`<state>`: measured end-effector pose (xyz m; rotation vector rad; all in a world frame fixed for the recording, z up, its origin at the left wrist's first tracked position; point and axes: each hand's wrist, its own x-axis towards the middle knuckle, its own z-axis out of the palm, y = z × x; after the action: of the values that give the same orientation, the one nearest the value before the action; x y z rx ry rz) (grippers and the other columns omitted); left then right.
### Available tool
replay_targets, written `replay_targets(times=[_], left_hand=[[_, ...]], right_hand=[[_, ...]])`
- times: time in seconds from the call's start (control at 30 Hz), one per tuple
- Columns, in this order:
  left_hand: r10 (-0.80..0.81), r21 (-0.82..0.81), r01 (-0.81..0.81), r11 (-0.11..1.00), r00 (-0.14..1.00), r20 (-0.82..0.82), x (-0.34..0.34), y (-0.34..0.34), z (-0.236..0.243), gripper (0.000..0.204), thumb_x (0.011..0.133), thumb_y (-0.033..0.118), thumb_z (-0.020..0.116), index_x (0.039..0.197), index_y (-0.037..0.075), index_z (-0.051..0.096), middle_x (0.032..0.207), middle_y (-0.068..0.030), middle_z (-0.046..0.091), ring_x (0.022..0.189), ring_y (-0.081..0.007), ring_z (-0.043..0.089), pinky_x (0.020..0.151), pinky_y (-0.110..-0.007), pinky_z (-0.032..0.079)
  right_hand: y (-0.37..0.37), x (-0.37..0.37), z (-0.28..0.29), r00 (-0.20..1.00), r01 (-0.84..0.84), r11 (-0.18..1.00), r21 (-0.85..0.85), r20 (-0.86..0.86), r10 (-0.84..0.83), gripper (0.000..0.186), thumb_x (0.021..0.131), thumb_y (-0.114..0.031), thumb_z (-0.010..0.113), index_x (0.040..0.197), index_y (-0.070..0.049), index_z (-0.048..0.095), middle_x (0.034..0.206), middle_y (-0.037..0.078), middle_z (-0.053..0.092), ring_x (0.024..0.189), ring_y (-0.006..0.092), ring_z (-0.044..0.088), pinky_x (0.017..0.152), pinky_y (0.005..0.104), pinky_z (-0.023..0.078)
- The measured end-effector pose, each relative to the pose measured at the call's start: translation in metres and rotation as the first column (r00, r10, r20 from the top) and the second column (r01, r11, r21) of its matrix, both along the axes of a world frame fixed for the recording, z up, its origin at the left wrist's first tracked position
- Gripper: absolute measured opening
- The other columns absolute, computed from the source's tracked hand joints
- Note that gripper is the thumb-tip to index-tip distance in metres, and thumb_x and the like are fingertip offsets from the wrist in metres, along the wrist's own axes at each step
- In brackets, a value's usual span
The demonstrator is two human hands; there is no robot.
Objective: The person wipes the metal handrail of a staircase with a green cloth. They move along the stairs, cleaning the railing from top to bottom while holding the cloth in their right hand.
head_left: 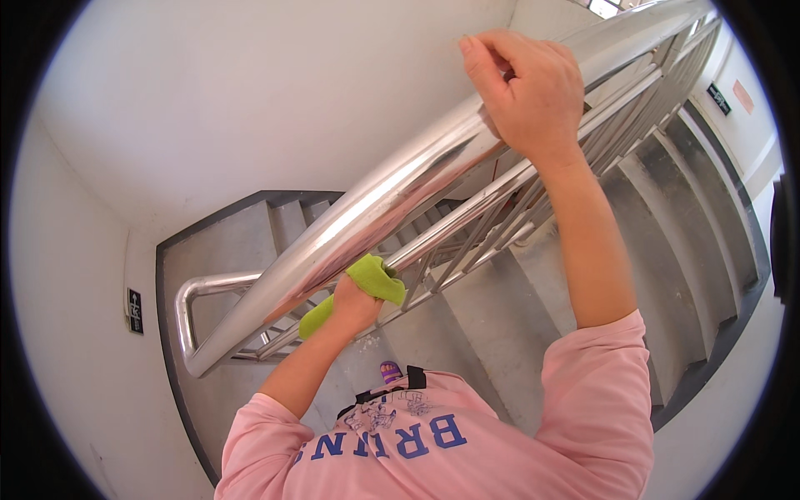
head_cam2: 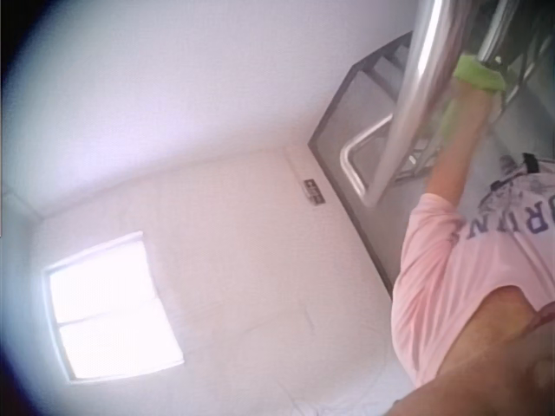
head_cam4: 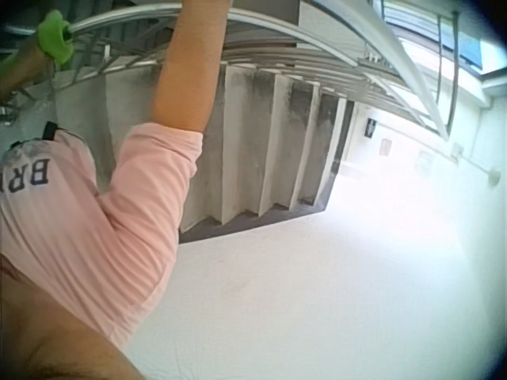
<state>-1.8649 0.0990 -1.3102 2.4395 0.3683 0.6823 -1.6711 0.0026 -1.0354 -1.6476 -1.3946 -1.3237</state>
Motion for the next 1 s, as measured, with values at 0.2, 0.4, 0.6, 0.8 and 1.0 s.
replay_targets(times=[0.2, 0.4, 0.6, 0.8, 1.0], left_hand=[[0.128, -0.109, -0.138, 0.984, 0.987, -0.096, -0.065, 0.022, -0.036, 0.023, 0.076, 0.018, 0.062, 0.098, 0.009, 0.06, 0.096, -0.0168, 0.062, 0.092, -0.0391, 0.057, 0.079, -0.045, 0.045], [0.142, -0.121, -0.171, 0.978, 0.965, -0.22, -0.112, 0.046, -0.078, 0.023, 0.073, 0.013, 0.063, 0.095, 0.007, 0.061, 0.09, -0.0154, 0.061, 0.089, -0.0379, 0.056, 0.078, -0.044, 0.045], [0.234, -0.143, -0.278, 0.95, 0.936, -0.262, -0.129, 0.05, -0.097, 0.023, 0.075, 0.016, 0.064, 0.095, 0.006, 0.061, 0.089, -0.0158, 0.061, 0.088, -0.0377, 0.057, 0.076, -0.043, 0.046], [0.236, -0.109, -0.266, 0.958, 0.944, -0.232, -0.12, 0.049, -0.088, 0.026, 0.074, 0.018, 0.066, 0.097, 0.006, 0.061, 0.089, -0.016, 0.062, 0.087, -0.0376, 0.058, 0.076, -0.043, 0.046], [0.185, -0.076, -0.195, 0.978, 0.975, -0.12, -0.102, 0.038, -0.073, 0.029, 0.074, 0.02, 0.068, 0.098, 0.005, 0.061, 0.09, -0.0168, 0.062, 0.087, -0.0381, 0.058, 0.076, -0.043, 0.047]], right_hand=[[0.001, -0.01, 0.002, 0.999, 0.003, 0.999, -0.035, -0.05, -0.005, 0.023, 0.084, -0.03, 0.06, 0.075, -0.01, 0.066, 0.062, 0.002, 0.06, 0.061, 0.0218, 0.057, 0.07, 0.0333, 0.042], [0.0, -0.012, 0.0, 0.989, -0.002, 0.998, -0.058, -0.148, -0.007, 0.024, 0.086, -0.033, 0.06, 0.078, -0.01, 0.066, 0.058, 0.001, 0.057, 0.059, 0.0182, 0.055, 0.069, 0.0306, 0.041], [0.0, -0.013, 0.001, 0.987, -0.003, 0.999, -0.045, -0.16, -0.004, 0.025, 0.086, -0.033, 0.06, 0.08, -0.01, 0.066, 0.058, 0.0, 0.057, 0.059, 0.0172, 0.053, 0.069, 0.0294, 0.041], [-0.005, -0.011, 0.003, 0.951, -0.124, 0.992, -0.016, -0.287, 0.114, 0.022, 0.088, -0.028, 0.059, 0.086, -0.007, 0.067, 0.071, 0.0, 0.062, 0.061, 0.0142, 0.053, 0.072, 0.0275, 0.041], [-0.039, -0.033, 0.002, 0.806, -0.336, 0.868, 0.366, -0.364, 0.466, 0.026, 0.093, -0.022, 0.051, 0.099, 0.0, 0.062, 0.09, 0.007, 0.065, 0.076, 0.0151, 0.057, 0.079, 0.0296, 0.045]])
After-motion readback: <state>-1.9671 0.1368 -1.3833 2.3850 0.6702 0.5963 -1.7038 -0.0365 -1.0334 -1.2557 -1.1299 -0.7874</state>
